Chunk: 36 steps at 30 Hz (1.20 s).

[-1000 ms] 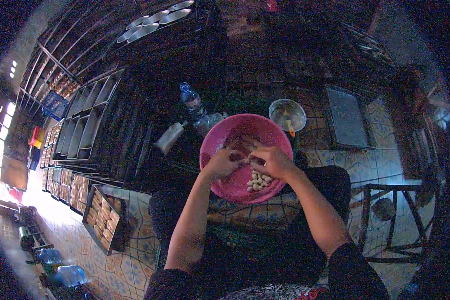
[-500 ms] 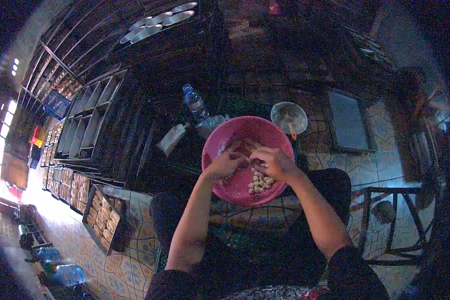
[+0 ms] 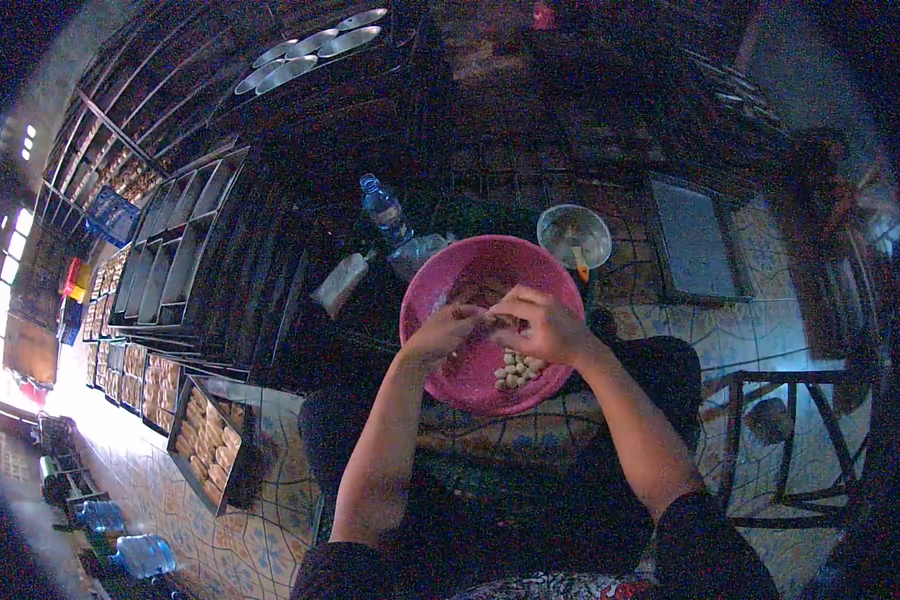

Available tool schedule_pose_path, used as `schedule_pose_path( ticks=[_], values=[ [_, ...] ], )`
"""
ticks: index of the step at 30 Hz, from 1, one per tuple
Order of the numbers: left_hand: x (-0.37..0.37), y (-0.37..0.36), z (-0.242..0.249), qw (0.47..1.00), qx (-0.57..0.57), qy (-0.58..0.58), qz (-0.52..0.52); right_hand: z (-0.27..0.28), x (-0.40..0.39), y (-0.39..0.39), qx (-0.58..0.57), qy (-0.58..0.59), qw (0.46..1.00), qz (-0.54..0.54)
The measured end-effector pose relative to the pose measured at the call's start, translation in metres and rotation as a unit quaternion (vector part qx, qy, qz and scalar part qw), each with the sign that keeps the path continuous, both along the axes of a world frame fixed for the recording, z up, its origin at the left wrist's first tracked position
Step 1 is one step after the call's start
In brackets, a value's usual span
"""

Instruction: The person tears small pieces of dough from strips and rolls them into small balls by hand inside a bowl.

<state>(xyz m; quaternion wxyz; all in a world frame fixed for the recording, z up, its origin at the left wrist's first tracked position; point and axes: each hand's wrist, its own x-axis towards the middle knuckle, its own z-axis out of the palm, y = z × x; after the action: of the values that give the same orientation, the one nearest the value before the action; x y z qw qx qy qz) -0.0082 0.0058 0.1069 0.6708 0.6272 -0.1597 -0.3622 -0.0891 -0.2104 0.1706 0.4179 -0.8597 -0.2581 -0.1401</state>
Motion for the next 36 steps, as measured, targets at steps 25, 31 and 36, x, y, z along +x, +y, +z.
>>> schedule_pose_path(
  ticks=[25,31,36],
  values=[
    [0.003,-0.001,-0.020,0.919,0.258,-0.297,0.022,-0.009,0.006,-0.026,0.341,0.283,0.880,-0.169],
    [-0.018,0.002,-0.024,0.885,0.270,-0.369,0.092,-0.048,0.010,-0.026,0.294,0.297,0.901,-0.113],
    [-0.009,0.002,-0.040,0.867,0.333,-0.358,0.092,-0.026,-0.001,-0.013,0.319,0.403,0.846,-0.139]
  ],
)
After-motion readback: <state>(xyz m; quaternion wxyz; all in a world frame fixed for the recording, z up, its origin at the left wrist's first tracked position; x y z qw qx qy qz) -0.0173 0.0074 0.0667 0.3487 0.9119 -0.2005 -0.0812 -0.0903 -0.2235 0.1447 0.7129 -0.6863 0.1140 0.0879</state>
